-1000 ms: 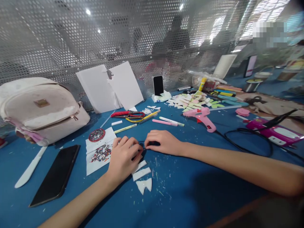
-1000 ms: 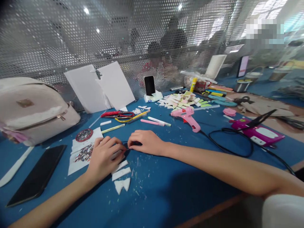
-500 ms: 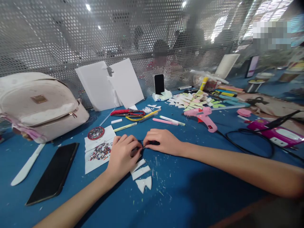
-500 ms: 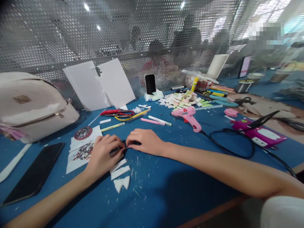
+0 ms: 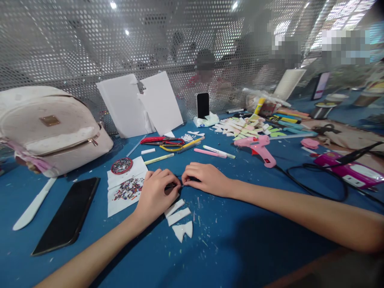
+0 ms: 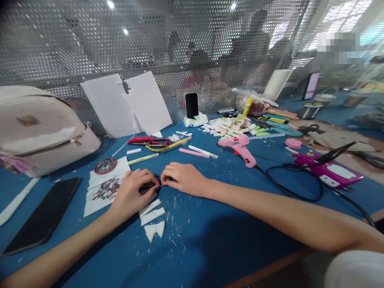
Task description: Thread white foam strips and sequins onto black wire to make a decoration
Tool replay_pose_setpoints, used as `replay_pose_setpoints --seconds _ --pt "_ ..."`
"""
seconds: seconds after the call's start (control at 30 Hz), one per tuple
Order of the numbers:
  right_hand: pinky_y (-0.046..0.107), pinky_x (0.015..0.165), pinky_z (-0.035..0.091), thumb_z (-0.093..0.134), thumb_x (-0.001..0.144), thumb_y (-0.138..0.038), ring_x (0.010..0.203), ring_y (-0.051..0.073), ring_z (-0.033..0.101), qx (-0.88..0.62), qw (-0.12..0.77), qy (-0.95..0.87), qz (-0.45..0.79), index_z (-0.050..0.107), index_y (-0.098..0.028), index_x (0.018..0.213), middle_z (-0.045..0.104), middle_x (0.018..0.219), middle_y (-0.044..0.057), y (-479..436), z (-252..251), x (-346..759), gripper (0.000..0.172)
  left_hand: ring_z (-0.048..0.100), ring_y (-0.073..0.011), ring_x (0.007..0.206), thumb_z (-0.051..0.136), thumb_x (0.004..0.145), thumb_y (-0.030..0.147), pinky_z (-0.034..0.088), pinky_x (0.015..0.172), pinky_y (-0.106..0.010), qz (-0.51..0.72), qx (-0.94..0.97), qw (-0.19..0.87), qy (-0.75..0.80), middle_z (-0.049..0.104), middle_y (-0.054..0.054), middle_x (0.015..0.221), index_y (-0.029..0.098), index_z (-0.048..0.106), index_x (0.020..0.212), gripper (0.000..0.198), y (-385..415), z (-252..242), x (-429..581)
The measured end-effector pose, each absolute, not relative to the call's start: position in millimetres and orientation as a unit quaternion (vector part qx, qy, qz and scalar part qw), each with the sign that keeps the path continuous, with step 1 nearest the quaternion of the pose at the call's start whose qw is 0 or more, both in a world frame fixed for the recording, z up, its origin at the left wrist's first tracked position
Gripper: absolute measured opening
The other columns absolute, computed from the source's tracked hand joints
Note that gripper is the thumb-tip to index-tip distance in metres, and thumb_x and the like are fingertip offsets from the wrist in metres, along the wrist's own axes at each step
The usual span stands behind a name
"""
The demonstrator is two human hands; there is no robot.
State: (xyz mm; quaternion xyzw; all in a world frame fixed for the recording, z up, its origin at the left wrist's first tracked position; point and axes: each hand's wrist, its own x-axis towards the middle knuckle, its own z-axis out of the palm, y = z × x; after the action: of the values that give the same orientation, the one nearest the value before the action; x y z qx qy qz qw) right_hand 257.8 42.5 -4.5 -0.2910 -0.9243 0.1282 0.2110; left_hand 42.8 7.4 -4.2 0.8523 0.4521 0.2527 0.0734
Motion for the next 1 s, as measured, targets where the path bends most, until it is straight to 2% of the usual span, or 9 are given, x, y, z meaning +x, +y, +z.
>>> replay_pose_setpoints --seconds 0.3,0.6,1.0 --pt "0.026 0.071 0.04 0.056 0.098 -0.025 0.089 0.017 0.058 -0.298 0.202 -0.923 0.134 0.063 -0.02 0.093 0.066 0.092 0.002 42.6 -4.4 257.3 0.01 0.059 -0.0196 0.084 0.063 0.085 0.019 0.031 0.074 -0.036 0.253 0.847 0.082 0.461 0.071 0.002 0.088 0.024 0.067 0.08 0.009 8.3 -3.6 42.1" --pt "0.027 0.072 0.04 0.056 0.097 -0.024 0.089 0.017 0.058 -0.294 0.201 -0.926 0.125 0.063 -0.019 0.093 0.066 0.091 0.002 42.7 -5.3 256.4 0.01 0.056 -0.0206 0.084 0.057 0.087 0.017 0.03 0.073 -0.036 0.224 0.859 0.073 0.454 0.069 0.0 0.088 0.024 0.065 0.083 0.012 5.5 -0.7 43.6" --pt "0.026 0.07 0.04 0.055 0.098 -0.025 0.09 0.017 0.059 -0.295 0.197 -0.929 0.105 0.063 -0.02 0.094 0.065 0.092 0.003 41.8 -6.9 256.3 0.01 0.057 -0.0217 0.086 0.057 0.08 0.012 0.033 0.073 -0.036 0.228 0.85 0.098 0.464 0.067 0.0 0.087 0.023 0.063 0.079 0.013 9.7 -2.5 45.2"
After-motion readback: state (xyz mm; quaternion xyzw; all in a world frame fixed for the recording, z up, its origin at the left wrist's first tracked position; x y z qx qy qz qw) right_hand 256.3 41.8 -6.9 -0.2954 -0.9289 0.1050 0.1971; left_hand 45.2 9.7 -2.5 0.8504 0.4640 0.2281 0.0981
